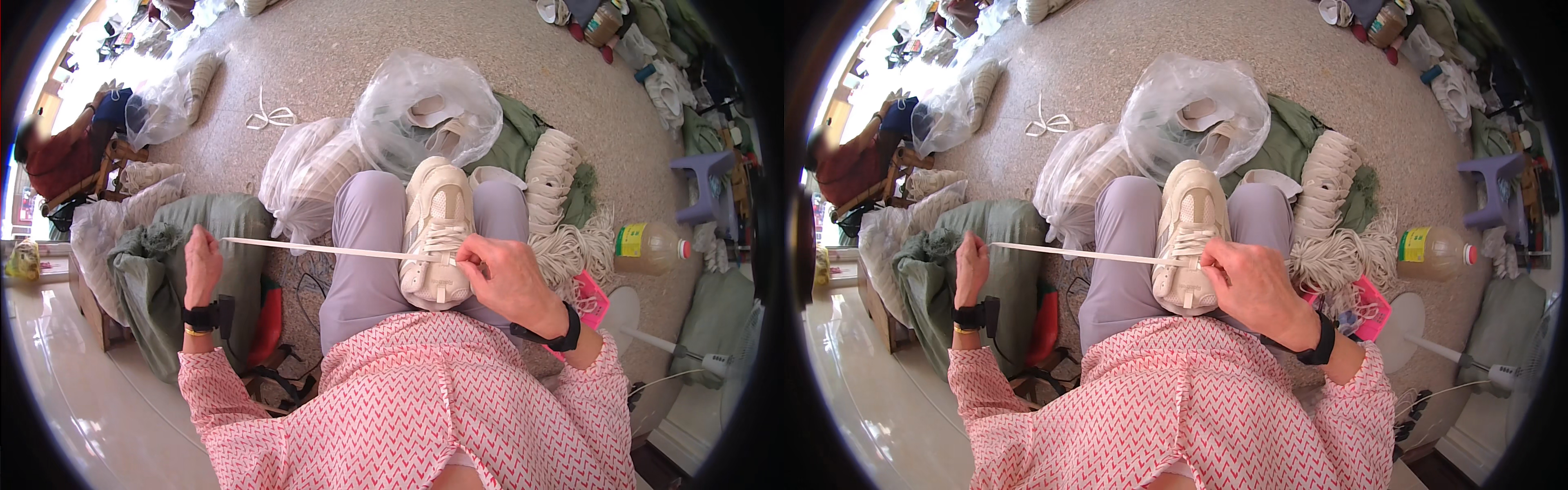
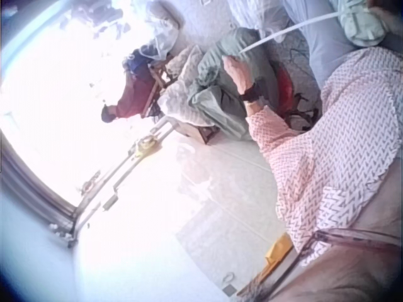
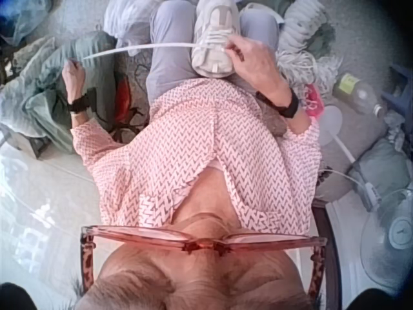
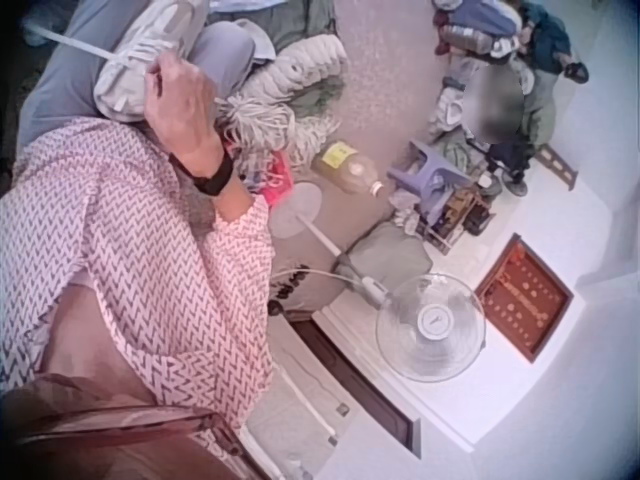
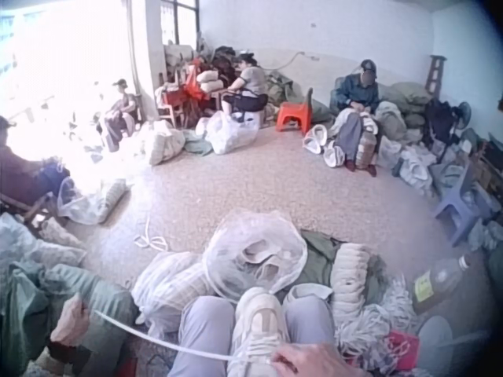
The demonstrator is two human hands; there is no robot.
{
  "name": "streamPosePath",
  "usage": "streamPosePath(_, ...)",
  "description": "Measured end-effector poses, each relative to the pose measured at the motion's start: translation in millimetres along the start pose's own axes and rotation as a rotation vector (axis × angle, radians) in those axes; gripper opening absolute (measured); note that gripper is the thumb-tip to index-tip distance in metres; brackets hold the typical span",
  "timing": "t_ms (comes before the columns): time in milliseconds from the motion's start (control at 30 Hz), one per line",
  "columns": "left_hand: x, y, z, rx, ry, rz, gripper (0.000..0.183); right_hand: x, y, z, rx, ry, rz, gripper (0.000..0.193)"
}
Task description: Lacing a white sneaker while sitting in a work area.
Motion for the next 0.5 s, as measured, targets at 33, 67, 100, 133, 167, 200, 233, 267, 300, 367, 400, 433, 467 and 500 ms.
streamPosePath(33, 0.5, -2.3, 11.4, -0.003, 0.001, 0.002, 0.01, 0.6, -1.4, 1.0, -0.001, 0.003, 0.0, 0.008)
streamPosePath(67, 1.1, -4.3, 23.4, 0.036, -0.029, -0.012, 0.01, 1.8, -2.1, 2.0, 0.024, 0.006, 0.017, 0.008)
streamPosePath(100, -1.7, -7.0, 37.7, 0.077, -0.066, -0.029, 0.009, 3.7, -1.4, 2.7, 0.05, 0.003, 0.04, 0.008)
streamPosePath(133, -2.5, -8.6, 53.5, 0.076, -0.068, -0.03, 0.009, 4.3, -1.2, 3.5, 0.049, 0.002, 0.041, 0.008)
streamPosePath(167, -3.4, -10.6, 70.4, 0.096, -0.11, -0.046, 0.01, 5.0, -0.6, 4.3, 0.05, -0.004, 0.048, 0.009)
streamPosePath(200, -3.6, -11.8, 84.8, 0.115, -0.153, -0.062, 0.01, 6.1, 0.8, 4.1, 0.051, -0.009, 0.055, 0.011)
streamPosePath(233, -3.0, -14.8, 91.8, 0.148, -0.15, -0.076, 0.01, 6.0, 2.0, 3.2, 0.051, -0.007, 0.056, 0.011)
streamPosePath(267, -1.8, -17.3, 99.3, 0.147, -0.15, -0.074, 0.01, 5.1, 2.9, 3.1, 0.04, -0.036, 0.04, 0.013)
streamPosePath(300, -2.4, -21.9, 106.6, 0.174, -0.169, -0.103, 0.011, 4.1, 4.2, 3.0, 0.03, -0.068, 0.026, 0.015)
streamPosePath(367, -8.0, -25.0, 120.3, 0.175, -0.233, -0.139, 0.011, -2.2, 5.7, -2.0, 0.04, -0.096, -0.024, 0.017)
streamPosePath(400, -11.9, -18.9, 124.3, 0.176, -0.235, -0.139, 0.011, -6.3, 4.9, -4.0, 0.049, -0.123, -0.077, 0.02)
streamPosePath(433, -17.6, -8.4, 127.3, 0.159, -0.241, -0.105, 0.012, -9.7, 4.5, -5.0, 0.051, -0.128, -0.073, 0.02)
streamPosePath(467, -23.0, -2.1, 131.4, 0.141, -0.247, -0.071, 0.013, -12.8, 4.2, -7.6, 0.053, -0.087, -0.064, 0.021)
streamPosePath(500, -14.4, 11.6, 94.1, 0.085, -0.173, -0.048, 0.016, -17.6, 5.9, -14.0, 0.047, -0.018, -0.071, 0.021)
Point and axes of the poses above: each hand's wrist, its own x-axis towards the middle knuckle, its own y-axis out of the palm, z = x × y, the point moved 4 cm from there along x, towards the middle knuckle, and after that the axes turned 11 degrees about z, right-handed, at the moved point
